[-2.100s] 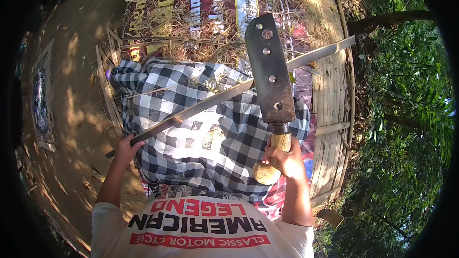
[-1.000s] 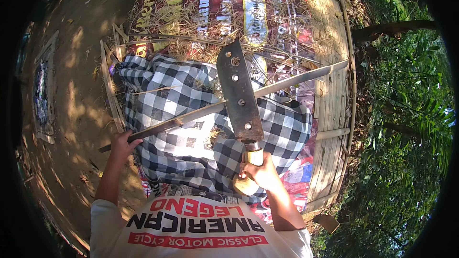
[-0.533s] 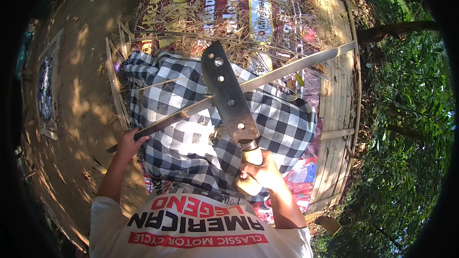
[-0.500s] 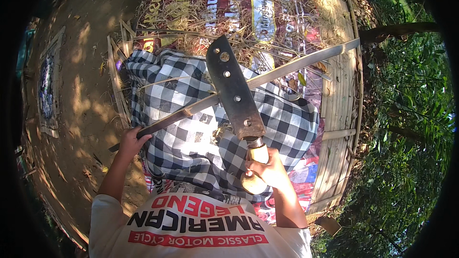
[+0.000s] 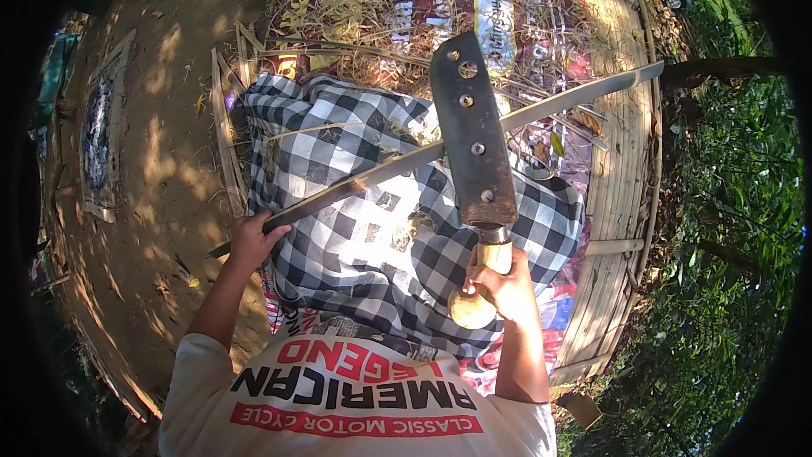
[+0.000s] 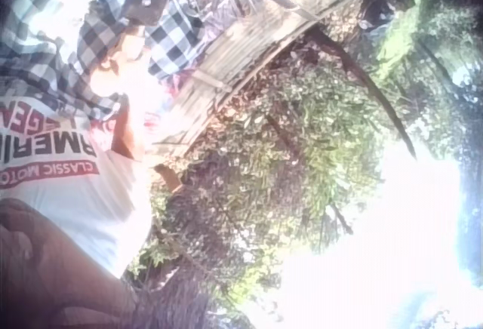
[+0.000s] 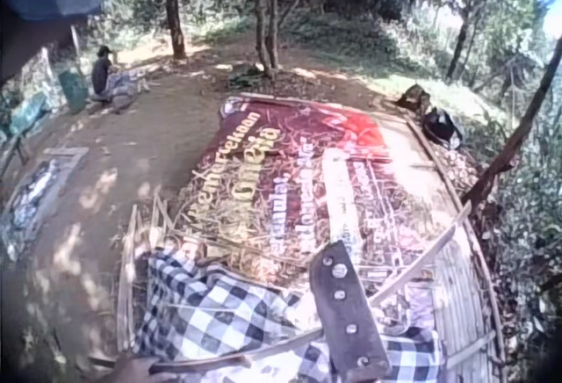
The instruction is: The person uses a large knife to shave and shape a long piece of bamboo held against a wooden block on a covered platform.
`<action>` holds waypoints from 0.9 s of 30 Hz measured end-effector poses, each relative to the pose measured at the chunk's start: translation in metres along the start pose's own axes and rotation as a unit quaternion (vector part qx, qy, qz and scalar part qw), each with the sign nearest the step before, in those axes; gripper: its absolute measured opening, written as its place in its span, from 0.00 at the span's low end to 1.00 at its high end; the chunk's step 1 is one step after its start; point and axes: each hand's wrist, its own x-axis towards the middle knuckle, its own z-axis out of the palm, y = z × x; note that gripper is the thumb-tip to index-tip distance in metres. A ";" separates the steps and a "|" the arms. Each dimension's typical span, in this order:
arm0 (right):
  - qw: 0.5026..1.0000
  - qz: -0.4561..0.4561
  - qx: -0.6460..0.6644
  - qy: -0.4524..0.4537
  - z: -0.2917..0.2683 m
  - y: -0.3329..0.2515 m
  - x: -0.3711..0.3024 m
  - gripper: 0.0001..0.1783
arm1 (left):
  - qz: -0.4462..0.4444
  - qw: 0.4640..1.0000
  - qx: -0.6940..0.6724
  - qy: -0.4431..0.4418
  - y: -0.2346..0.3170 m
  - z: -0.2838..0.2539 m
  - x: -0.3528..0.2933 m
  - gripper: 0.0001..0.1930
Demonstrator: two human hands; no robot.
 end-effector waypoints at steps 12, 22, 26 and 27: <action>1.000 0.002 0.002 -0.031 0.004 0.004 0.004 0.04 | 0.000 1.000 0.014 0.010 0.010 -0.002 0.005 0.23; 0.988 0.061 -0.056 -0.130 0.021 0.033 -0.002 0.06 | 0.010 1.000 0.013 0.023 0.005 0.002 0.003 0.23; 0.996 0.066 0.025 -0.054 0.019 0.029 -0.002 0.07 | -0.009 1.000 0.004 0.012 0.012 0.002 0.003 0.23; 0.996 0.071 0.026 -0.057 0.025 0.033 -0.002 0.07 | -0.010 1.000 0.010 0.006 0.015 0.000 0.004 0.23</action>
